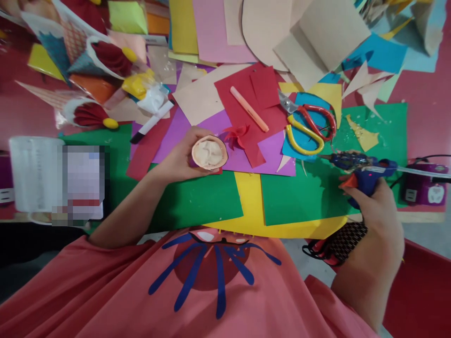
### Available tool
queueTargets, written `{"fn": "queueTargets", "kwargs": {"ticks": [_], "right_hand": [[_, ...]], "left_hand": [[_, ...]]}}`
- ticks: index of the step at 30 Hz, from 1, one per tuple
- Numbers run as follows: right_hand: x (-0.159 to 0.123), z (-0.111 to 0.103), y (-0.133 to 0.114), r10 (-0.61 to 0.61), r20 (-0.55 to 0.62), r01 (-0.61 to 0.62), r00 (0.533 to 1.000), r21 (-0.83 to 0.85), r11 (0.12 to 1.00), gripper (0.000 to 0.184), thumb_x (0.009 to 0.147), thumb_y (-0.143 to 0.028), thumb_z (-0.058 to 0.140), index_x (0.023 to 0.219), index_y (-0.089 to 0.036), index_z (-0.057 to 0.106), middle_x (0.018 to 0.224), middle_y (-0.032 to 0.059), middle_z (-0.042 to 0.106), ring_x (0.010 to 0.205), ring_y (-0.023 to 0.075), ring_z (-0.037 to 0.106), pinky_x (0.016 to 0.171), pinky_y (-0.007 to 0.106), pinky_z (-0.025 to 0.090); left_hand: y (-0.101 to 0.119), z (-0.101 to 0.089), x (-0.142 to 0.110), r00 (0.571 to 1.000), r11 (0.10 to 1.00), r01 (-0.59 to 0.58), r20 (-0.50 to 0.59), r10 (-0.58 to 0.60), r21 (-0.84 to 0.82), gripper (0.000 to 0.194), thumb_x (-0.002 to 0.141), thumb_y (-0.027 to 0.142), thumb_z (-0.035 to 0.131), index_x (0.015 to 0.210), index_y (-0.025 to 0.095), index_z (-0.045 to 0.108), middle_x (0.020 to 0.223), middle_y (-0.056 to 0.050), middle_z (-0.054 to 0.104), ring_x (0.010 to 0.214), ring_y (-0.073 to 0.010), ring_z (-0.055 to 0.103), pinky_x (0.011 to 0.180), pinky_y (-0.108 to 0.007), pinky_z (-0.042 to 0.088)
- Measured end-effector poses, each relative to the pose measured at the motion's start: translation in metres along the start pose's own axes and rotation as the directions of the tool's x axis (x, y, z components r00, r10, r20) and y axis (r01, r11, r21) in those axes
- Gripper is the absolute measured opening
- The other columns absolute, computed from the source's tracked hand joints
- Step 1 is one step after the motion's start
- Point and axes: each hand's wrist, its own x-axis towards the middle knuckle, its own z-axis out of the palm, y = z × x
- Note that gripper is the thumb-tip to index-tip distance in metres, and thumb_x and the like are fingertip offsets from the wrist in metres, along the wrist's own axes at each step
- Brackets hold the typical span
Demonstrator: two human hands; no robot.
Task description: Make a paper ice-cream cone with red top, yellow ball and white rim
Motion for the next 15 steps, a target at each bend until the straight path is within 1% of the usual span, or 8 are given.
{"fn": "queueTargets", "kwargs": {"ticks": [2,4,6,8,9,12,13,15], "right_hand": [[-0.010,0.007,-0.015,-0.099,0.089,0.079,0.991,0.208,0.975,0.032,0.046,-0.024,0.080,0.075,-0.027,0.066,0.095,0.0131,0.074,0.071,0.0289,0.069,0.066,0.047,0.053],[-0.019,0.015,-0.031,-0.151,0.123,0.113,0.981,0.271,0.956,0.033,0.045,-0.020,0.083,0.069,-0.027,0.061,0.088,0.0133,0.076,0.063,0.0284,0.070,0.054,0.043,0.052],[-0.024,0.025,-0.047,-0.152,0.126,0.096,0.980,0.365,0.926,0.037,0.042,-0.016,0.081,0.068,-0.027,0.057,0.076,0.0110,0.075,0.049,0.0237,0.065,0.042,0.036,0.045],[-0.026,0.035,-0.060,-0.174,0.226,0.056,0.959,0.449,0.892,0.037,0.041,-0.020,0.079,0.074,-0.025,0.063,0.076,0.0115,0.075,0.047,0.0221,0.064,0.039,0.034,0.044],[-0.026,0.040,-0.065,-0.186,0.259,0.034,0.948,0.497,0.867,0.035,0.040,-0.024,0.079,0.072,-0.024,0.064,0.070,0.0106,0.073,0.043,0.0231,0.063,0.035,0.033,0.041],[-0.027,0.055,-0.079,-0.199,0.301,-0.004,0.933,0.559,0.829,0.026,0.045,-0.027,0.077,0.068,-0.022,0.065,0.061,0.0053,0.070,0.046,0.0218,0.065,0.039,0.032,0.049],[-0.027,0.060,-0.084,-0.217,0.365,-0.023,0.905,0.553,0.833,0.025,0.046,-0.024,0.077,0.068,-0.022,0.065,0.063,0.0061,0.072,0.047,0.0219,0.066,0.040,0.033,0.051],[-0.028,0.069,-0.094,-0.290,0.514,-0.027,0.807,0.523,0.852,0.019,0.052,-0.025,0.078,0.067,-0.019,0.067,0.073,0.0108,0.076,0.044,0.0181,0.064,0.037,0.029,0.048]], "left_hand": [[-0.002,0.001,-0.001,0.998,0.998,-0.051,-0.023,0.052,0.031,0.059,0.073,0.036,0.080,0.122,0.028,0.048,0.115,-0.007,0.062,0.106,-0.0231,0.066,0.085,-0.037,0.057],[-0.003,0.001,-0.001,0.995,0.994,-0.091,-0.042,0.093,0.065,0.060,0.073,0.036,0.081,0.123,0.028,0.049,0.115,-0.008,0.062,0.104,-0.0230,0.067,0.085,-0.036,0.058],[-0.004,0.001,-0.001,0.992,0.990,-0.111,-0.047,0.116,0.090,0.059,0.074,0.038,0.080,0.124,0.028,0.050,0.115,-0.008,0.064,0.104,-0.0227,0.067,0.085,-0.036,0.057],[-0.005,0.000,-0.002,0.992,0.988,-0.117,-0.045,0.122,0.103,0.058,0.075,0.041,0.078,0.124,0.027,0.050,0.115,-0.008,0.065,0.105,-0.0224,0.067,0.086,-0.036,0.057],[-0.006,0.000,-0.002,0.991,0.987,-0.117,-0.046,0.123,0.105,0.058,0.075,0.041,0.078,0.125,0.027,0.050,0.116,-0.007,0.065,0.105,-0.0224,0.067,0.087,-0.036,0.056],[-0.005,-0.001,-0.002,0.994,0.992,-0.089,-0.056,0.094,0.088,0.057,0.076,0.035,0.077,0.125,0.026,0.051,0.118,-0.006,0.065,0.109,-0.0220,0.066,0.090,-0.035,0.055],[-0.005,-0.001,-0.002,0.995,0.994,-0.068,-0.061,0.073,0.080,0.056,0.076,0.032,0.077,0.125,0.025,0.051,0.119,-0.006,0.065,0.110,-0.0221,0.066,0.091,-0.035,0.054],[-0.003,-0.001,-0.002,0.998,0.997,-0.009,-0.069,0.014,0.072,0.054,0.075,0.028,0.075,0.123,0.023,0.052,0.120,-0.007,0.064,0.111,-0.0222,0.065,0.093,-0.035,0.053]]}}
